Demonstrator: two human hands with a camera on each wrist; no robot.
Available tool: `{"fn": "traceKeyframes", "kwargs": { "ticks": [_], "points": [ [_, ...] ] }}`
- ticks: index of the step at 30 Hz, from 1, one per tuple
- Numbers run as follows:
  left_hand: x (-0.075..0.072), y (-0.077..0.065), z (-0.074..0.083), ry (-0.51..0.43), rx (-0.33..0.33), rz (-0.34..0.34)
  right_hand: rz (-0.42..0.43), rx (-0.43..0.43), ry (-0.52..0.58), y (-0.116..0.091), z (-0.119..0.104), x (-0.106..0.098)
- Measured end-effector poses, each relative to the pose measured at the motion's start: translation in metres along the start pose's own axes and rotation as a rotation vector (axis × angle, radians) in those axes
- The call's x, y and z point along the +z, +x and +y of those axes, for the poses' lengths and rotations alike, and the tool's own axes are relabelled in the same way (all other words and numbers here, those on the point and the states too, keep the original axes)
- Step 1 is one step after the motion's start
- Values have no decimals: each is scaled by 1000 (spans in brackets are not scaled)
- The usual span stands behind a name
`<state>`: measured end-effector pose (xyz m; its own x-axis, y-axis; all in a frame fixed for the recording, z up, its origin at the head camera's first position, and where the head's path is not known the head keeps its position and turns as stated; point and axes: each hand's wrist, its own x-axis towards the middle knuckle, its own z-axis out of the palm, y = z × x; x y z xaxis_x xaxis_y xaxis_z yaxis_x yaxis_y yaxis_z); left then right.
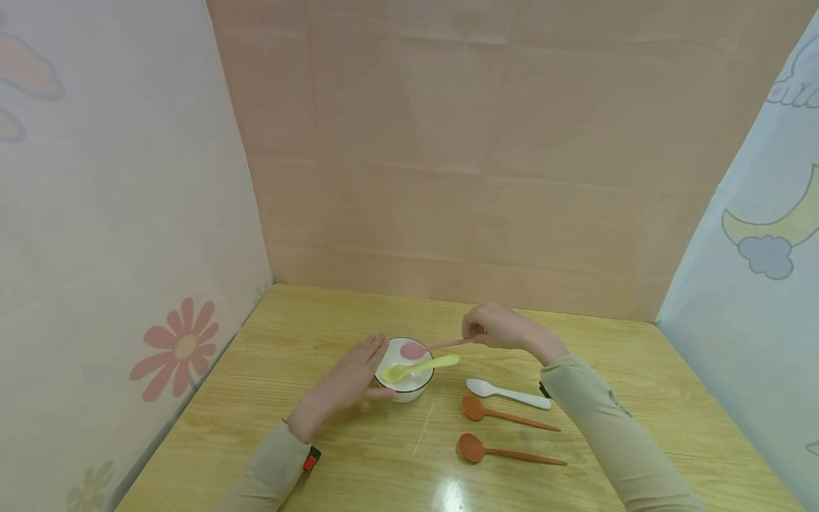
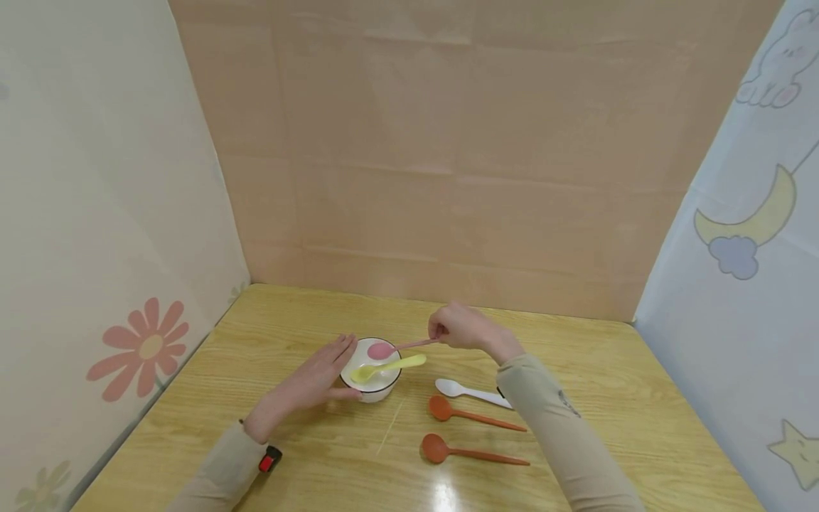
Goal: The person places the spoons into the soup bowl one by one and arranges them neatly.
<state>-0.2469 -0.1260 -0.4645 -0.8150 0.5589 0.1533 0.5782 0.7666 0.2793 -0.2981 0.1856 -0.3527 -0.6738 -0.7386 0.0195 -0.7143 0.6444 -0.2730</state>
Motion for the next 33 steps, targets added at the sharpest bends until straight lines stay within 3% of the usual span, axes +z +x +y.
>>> {"fn": "traceKeyframes", "kwargs": {
  "ticks": [8, 19, 33],
  "points": [
    [-1, -1, 1, -7, -5, -6, -7, -44, -20, 7, -4, -1],
    [0, -1, 1, -3, -1, -12, -33, -38, -1, 13, -9, -2],
    [-2, 1, 3, 13, 8, -15, -40, -36, -86, 20, -12, 0]
  ]
}}
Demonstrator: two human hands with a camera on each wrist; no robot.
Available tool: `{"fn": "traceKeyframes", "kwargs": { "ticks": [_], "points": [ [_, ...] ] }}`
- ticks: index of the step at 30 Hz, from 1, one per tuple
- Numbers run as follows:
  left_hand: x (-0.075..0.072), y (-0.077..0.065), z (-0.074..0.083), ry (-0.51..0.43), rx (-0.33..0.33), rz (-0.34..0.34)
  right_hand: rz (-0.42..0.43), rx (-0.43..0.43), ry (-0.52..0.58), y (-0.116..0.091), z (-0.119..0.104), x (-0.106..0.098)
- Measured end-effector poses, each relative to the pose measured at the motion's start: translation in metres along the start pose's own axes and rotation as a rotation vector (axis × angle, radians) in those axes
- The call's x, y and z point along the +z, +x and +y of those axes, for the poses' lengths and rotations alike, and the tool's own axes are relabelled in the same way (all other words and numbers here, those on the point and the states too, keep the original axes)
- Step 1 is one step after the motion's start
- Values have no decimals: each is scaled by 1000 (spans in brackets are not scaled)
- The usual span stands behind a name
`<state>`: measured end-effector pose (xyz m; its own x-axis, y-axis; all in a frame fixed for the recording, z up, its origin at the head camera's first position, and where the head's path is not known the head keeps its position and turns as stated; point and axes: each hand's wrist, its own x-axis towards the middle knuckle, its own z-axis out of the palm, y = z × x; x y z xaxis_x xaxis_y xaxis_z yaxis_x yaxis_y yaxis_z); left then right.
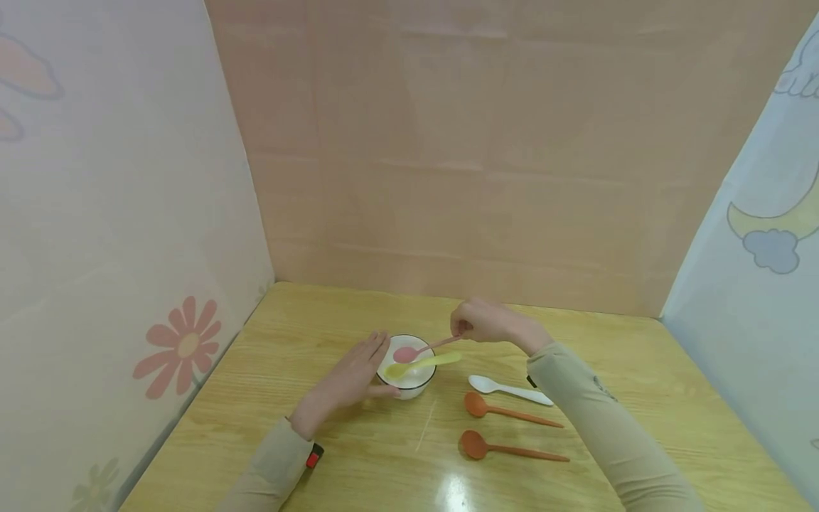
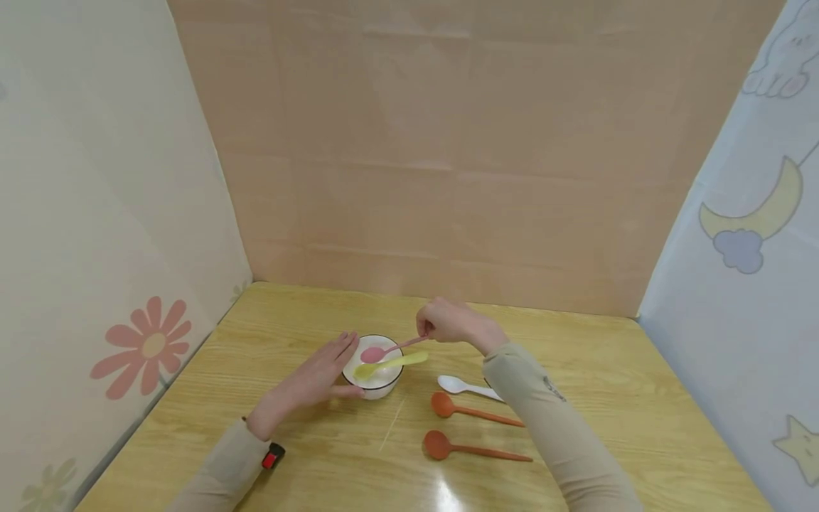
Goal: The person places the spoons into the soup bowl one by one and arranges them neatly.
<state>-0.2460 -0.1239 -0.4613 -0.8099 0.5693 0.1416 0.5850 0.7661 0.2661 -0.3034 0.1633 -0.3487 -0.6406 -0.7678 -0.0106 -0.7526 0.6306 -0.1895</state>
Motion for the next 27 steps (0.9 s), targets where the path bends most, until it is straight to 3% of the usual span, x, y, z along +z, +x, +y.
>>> {"fn": "traceKeyframes", "kwargs": {
  "ticks": [27],
  "points": [
    [-3, 1, 3, 13, 1, -2, -45, -14, -33, 14, -11, 2]
  ]
}}
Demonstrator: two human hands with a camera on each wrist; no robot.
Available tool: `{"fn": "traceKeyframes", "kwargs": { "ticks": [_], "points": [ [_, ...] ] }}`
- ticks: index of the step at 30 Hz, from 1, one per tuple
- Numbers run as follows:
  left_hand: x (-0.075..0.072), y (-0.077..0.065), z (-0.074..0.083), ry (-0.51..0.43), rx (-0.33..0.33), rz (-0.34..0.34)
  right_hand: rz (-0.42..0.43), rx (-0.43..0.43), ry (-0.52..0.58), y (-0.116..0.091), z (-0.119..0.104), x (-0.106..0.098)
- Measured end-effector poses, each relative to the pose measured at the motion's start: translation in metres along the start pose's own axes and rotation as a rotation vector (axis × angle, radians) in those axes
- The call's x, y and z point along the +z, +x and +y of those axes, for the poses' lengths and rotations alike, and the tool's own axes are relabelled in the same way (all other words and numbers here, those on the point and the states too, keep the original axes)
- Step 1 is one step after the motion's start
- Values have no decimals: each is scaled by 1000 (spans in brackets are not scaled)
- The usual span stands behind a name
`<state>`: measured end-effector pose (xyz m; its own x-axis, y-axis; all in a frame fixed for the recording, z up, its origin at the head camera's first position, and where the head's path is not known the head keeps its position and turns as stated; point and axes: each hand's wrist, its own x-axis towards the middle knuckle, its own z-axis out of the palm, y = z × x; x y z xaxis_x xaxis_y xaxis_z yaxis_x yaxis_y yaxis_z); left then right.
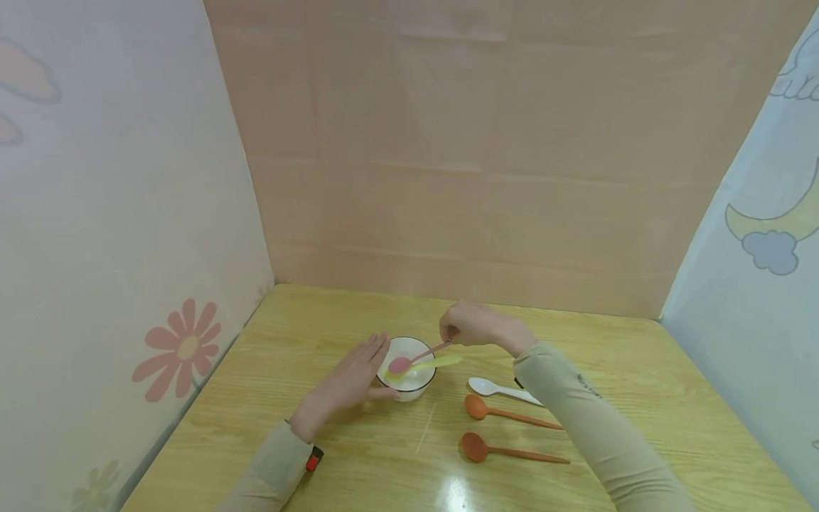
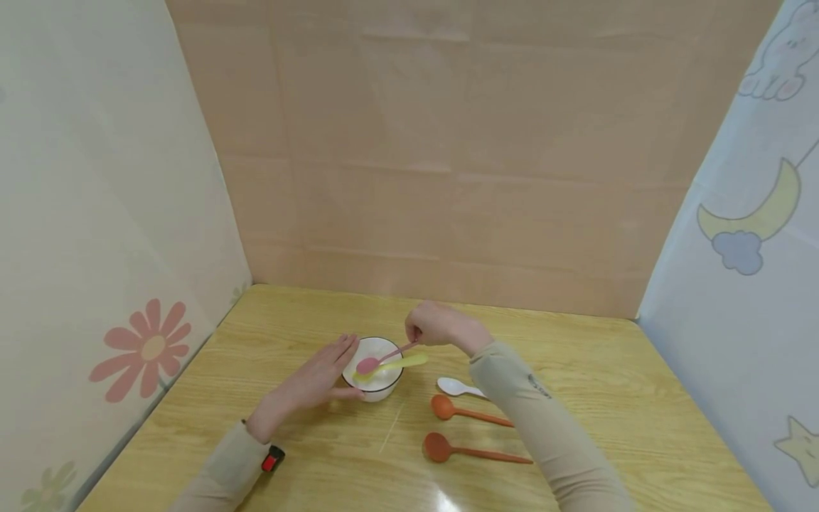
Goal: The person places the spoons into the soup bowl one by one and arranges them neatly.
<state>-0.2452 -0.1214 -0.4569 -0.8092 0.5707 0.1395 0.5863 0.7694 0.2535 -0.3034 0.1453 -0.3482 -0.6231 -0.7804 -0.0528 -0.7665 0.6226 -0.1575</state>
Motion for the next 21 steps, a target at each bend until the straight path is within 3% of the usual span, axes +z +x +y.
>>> {"fn": "traceKeyframes", "kwargs": {
  "ticks": [8, 21],
  "points": [
    [2, 1, -1, -18, 0, 5, -13, -36, 1, 5, -3, 2],
    [0, 1, 0, -29, -10, -7, -79, 5, 48, 10, -10, 3]
  ]
}}
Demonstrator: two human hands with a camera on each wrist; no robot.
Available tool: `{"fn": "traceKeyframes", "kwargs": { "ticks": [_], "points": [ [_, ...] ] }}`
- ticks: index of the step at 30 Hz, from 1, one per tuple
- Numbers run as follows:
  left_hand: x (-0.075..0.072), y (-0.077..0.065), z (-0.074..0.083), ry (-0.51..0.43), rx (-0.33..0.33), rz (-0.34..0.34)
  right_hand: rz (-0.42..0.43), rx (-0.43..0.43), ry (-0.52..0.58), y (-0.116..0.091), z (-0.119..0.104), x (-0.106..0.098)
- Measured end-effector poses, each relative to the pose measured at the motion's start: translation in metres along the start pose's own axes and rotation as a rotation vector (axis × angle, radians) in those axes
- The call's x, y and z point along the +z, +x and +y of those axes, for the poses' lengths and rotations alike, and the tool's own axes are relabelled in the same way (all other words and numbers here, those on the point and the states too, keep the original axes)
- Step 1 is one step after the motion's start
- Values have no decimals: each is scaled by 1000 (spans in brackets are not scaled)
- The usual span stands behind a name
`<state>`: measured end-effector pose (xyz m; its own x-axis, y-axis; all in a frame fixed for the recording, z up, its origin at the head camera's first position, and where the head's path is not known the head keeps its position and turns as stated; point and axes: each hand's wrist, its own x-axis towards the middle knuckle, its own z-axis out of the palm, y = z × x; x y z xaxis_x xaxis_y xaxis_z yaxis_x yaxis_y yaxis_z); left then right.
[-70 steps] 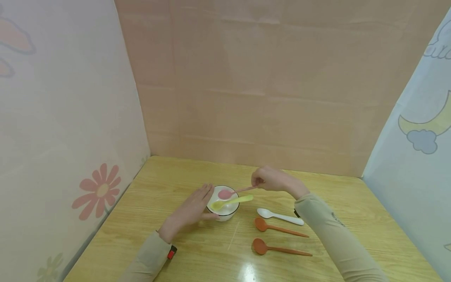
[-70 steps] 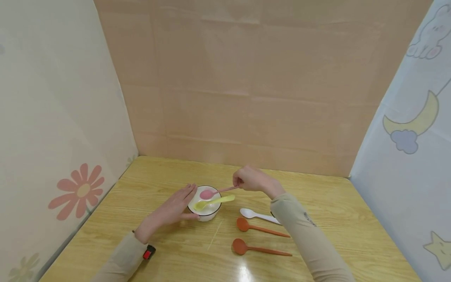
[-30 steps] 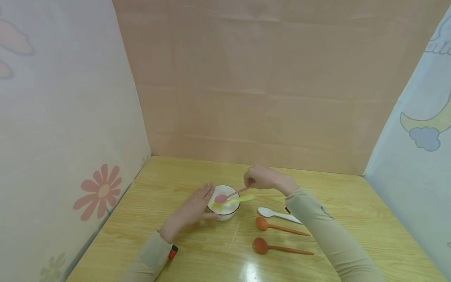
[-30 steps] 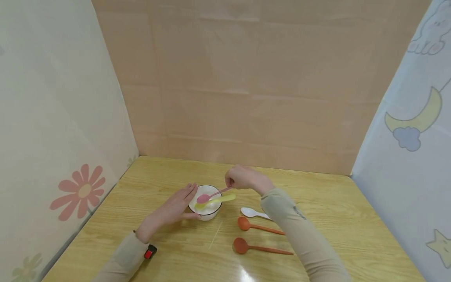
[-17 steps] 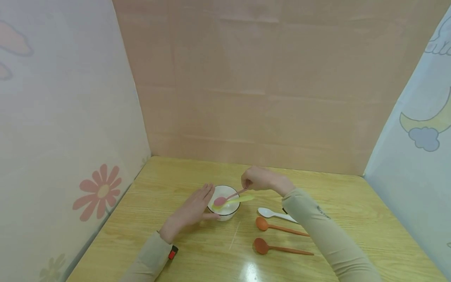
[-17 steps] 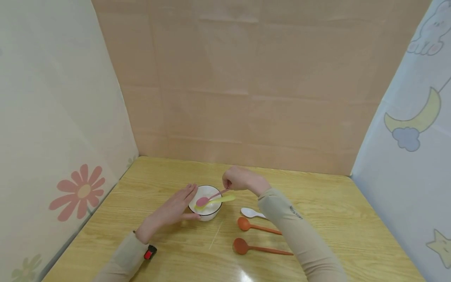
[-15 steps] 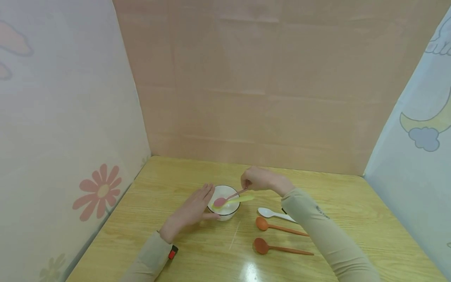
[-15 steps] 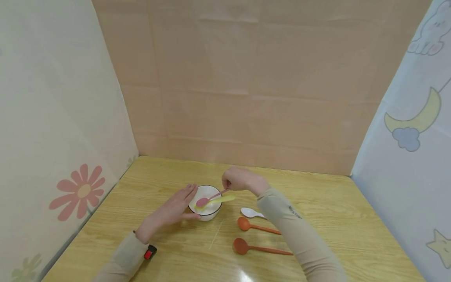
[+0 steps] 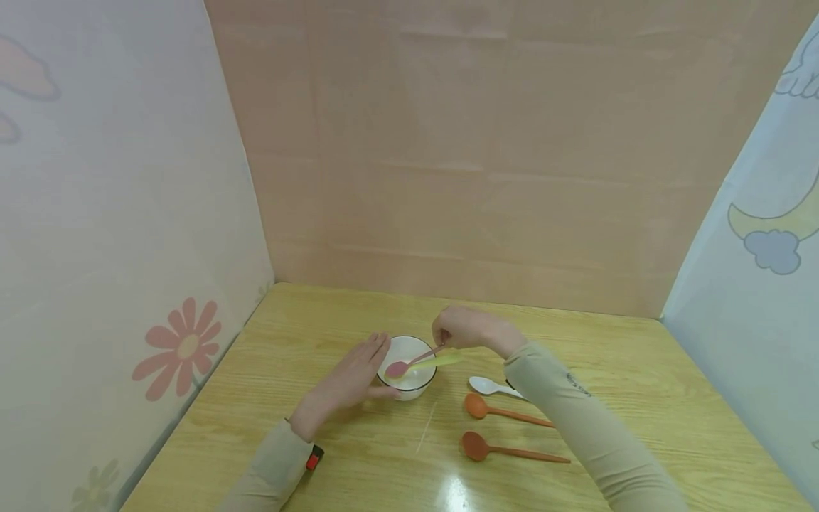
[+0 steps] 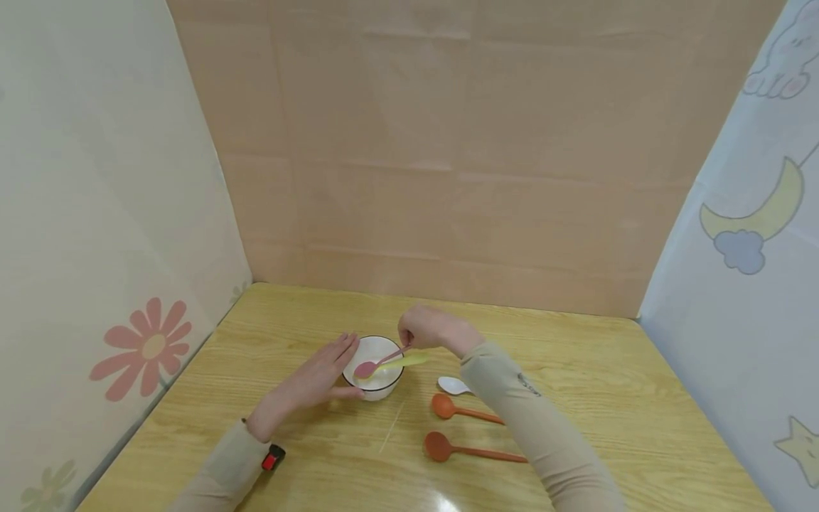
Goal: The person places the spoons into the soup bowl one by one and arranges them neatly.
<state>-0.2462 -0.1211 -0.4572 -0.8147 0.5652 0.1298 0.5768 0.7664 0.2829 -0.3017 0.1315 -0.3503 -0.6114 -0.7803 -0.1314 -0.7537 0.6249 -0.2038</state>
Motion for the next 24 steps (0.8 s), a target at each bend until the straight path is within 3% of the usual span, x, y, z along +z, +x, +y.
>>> {"fn": "traceKeyframes", "kwargs": {
  "ticks": [24],
  "points": [
    [3, 2, -2, 36, 6, 14, 12, -13, 19, 6, 2, 9]
  ]
}}
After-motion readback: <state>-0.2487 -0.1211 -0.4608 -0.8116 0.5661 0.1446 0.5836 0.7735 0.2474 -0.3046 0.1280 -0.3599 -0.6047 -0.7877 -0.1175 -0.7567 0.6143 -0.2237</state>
